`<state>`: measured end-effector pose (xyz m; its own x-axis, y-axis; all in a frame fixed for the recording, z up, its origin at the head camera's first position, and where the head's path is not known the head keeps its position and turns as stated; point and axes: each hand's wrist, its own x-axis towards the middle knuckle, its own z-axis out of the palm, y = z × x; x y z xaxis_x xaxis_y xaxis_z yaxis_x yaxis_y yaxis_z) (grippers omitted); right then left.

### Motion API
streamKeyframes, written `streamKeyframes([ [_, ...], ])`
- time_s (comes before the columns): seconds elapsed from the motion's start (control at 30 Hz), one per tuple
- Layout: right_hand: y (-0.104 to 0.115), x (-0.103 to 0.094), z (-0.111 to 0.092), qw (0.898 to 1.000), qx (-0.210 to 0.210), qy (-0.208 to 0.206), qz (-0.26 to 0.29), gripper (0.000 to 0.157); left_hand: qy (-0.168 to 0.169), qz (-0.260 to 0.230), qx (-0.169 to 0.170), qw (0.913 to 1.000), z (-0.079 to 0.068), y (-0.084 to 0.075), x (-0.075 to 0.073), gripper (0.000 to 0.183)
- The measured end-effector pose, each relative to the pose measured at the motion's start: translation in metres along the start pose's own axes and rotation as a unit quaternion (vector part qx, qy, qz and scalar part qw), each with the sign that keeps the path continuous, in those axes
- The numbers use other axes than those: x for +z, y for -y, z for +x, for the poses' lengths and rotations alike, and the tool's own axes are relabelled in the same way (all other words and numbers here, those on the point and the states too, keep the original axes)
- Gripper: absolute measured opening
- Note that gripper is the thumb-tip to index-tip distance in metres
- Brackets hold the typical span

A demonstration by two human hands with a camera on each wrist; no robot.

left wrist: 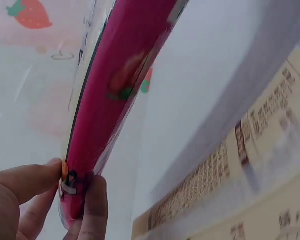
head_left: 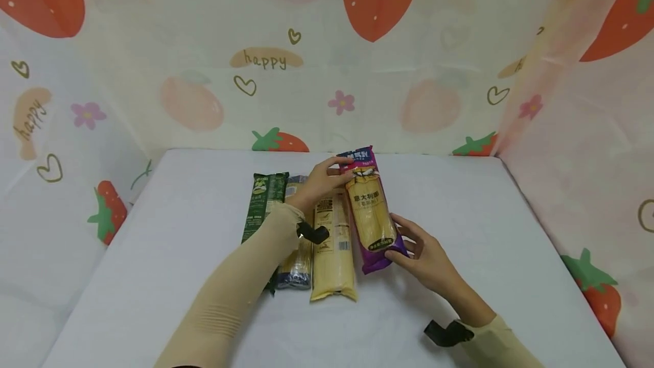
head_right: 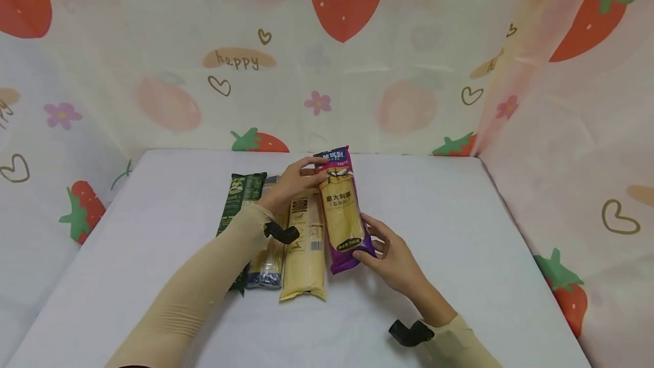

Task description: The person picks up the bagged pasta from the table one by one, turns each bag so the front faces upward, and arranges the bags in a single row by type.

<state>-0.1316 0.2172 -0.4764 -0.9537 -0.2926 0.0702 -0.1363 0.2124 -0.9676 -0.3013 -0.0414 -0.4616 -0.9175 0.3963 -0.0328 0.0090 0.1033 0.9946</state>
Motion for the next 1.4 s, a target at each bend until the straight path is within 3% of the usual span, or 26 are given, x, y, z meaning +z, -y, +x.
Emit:
streamKeyframes([
  [0.2,-0.005,-0.001,-0.004,0.999,0.023,-0.023,-0.007,0.08,0.012,0.008,-0.019,0.9997,0.007,0.011,0.018,0.056],
  [0.5,-0.013,-0.012,-0.004,0.999,0.035,-0.031,-0.007,0.079,0.002,0.039,-0.035,0.9986,0.018,0.012,0.038,0.059],
  [0.67,-0.021,-0.02,0.0,0.999,0.036,-0.036,-0.014,0.078,0.007,0.024,-0.046,0.9986,0.029,0.016,0.045,0.06],
  [0.9,-0.027,-0.027,0.003,0.998,0.04,-0.042,-0.031,0.078,0.051,-0.024,-0.069,0.996,0.039,0.017,0.049,0.07],
  [1.13,-0.032,-0.036,0.004,0.995,0.056,-0.055,-0.058,0.078,0.056,0.009,-0.063,0.9964,0.05,0.021,0.057,0.072],
  [1.4,-0.031,-0.046,0.005,0.993,0.069,-0.061,-0.074,0.078,0.039,0.019,-0.081,0.9958,0.056,0.018,0.072,0.071],
])
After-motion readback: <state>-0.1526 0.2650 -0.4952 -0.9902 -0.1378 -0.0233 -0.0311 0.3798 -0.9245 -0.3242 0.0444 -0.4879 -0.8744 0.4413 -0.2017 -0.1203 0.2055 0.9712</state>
